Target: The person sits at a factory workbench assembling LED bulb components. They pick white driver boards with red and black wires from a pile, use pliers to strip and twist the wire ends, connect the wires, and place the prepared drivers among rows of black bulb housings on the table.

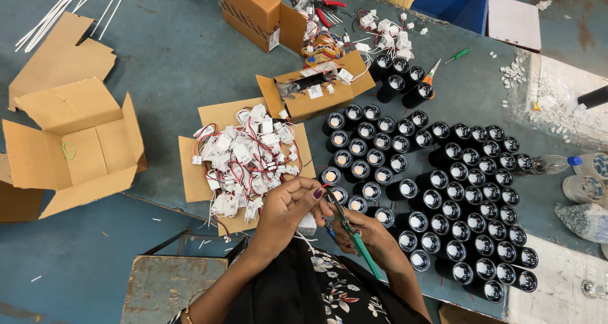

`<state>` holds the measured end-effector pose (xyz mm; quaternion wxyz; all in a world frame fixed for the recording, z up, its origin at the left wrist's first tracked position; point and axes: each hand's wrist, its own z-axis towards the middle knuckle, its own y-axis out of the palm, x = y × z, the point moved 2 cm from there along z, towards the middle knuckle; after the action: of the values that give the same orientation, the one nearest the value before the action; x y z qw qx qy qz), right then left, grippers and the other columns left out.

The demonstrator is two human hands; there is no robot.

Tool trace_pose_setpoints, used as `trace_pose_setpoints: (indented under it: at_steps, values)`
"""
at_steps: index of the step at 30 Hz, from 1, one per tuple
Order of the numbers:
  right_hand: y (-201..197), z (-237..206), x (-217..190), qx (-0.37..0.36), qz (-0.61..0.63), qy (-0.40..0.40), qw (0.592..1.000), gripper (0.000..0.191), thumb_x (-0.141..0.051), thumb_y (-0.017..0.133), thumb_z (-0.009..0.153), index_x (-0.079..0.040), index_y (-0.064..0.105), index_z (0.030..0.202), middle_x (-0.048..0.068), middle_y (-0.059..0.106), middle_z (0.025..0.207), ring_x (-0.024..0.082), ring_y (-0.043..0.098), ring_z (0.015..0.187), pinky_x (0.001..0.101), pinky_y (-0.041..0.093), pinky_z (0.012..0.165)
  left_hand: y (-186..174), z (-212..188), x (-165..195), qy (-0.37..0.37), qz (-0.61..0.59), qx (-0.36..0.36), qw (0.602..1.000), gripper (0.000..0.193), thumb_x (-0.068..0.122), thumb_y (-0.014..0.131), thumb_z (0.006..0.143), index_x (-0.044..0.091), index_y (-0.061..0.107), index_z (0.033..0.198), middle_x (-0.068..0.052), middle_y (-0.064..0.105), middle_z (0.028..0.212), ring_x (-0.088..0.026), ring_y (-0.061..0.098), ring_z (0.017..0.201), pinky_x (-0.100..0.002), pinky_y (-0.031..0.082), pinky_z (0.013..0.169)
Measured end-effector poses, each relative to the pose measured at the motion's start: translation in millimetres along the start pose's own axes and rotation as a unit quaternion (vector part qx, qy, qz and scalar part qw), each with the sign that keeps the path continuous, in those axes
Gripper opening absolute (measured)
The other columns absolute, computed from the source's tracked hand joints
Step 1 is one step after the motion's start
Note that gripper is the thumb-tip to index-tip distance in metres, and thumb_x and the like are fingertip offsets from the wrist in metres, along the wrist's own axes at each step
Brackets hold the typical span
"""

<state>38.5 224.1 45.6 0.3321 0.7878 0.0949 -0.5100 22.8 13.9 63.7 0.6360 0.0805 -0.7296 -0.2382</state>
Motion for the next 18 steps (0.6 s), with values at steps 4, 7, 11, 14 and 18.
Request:
trace_pose_setpoints:
  at_steps: [4, 7, 11, 14, 18]
  values:
    - [-0.3, -0.5, -1.1, 0.003, 0.025, 0.015, 1.0, 0.082, -0.048, 0.06, 0.09, 0.008, 0.048, 0.15, 0.002, 0.045, 0.085, 0.011, 0.041, 0.069, 0.0246, 0.033, 0.056, -0.1, -0.5, -0.9, 0.0, 0.007, 0.004, 1.0, 0.029, 0.022, 0.059, 0.104, -0.006, 0.064, 0.11, -0.012, 0.073, 0.084, -0.013, 0.067, 0.068, -0.025, 0.054, 0.067]
    - [-1.5, -1.9, -1.2, -0.018, 0.018, -0.01, 1.0, 0.089, -0.055, 0.063, 0.091, 0.01, 0.047, 0.15, 0.002, 0.045, 0.089, 0.012, 0.041, 0.073, 0.0244, 0.033, 0.058, -0.8, -0.9, -0.5, -0.001, 0.011, 0.008, 1.0, 0.029, 0.021, 0.058, 0.104, -0.006, 0.064, 0.11, -0.012, 0.074, 0.084, -0.012, 0.067, 0.068, -0.025, 0.054, 0.066]
    - [-4.6, -4.4, -1.6, -0.062, -0.07, -0.069, 0.993, 0.089, -0.044, 0.073, 0.085, 0.012, 0.046, 0.148, 0.003, 0.043, 0.093, 0.013, 0.042, 0.079, 0.0259, 0.037, 0.065, -0.2, -1.7, 0.6, -0.004, 0.007, 0.007, 1.0, 0.027, 0.019, 0.058, 0.104, -0.007, 0.064, 0.109, -0.012, 0.073, 0.085, -0.012, 0.068, 0.069, -0.025, 0.054, 0.066]
    - [-7.4, -5.3, -0.3, -0.06, -0.098, -0.088, 0.989, 0.084, -0.028, 0.074, 0.081, 0.013, 0.046, 0.149, 0.003, 0.044, 0.093, 0.014, 0.044, 0.084, 0.0274, 0.041, 0.074, 1.1, -3.0, 1.8, -0.006, -0.011, 0.001, 1.0, 0.027, 0.018, 0.057, 0.105, -0.007, 0.063, 0.111, -0.012, 0.074, 0.086, -0.012, 0.068, 0.069, -0.026, 0.055, 0.067]
    - [-9.3, -5.0, 3.6, -0.04, -0.078, -0.079, 0.993, 0.082, -0.01, 0.072, 0.078, 0.011, 0.044, 0.153, 0.003, 0.044, 0.09, 0.015, 0.044, 0.085, 0.0287, 0.043, 0.079, 2.3, -5.0, 4.4, 0.003, -0.003, -0.002, 1.0, 0.027, 0.018, 0.056, 0.105, -0.007, 0.062, 0.112, -0.012, 0.074, 0.087, -0.012, 0.068, 0.069, -0.026, 0.056, 0.067]
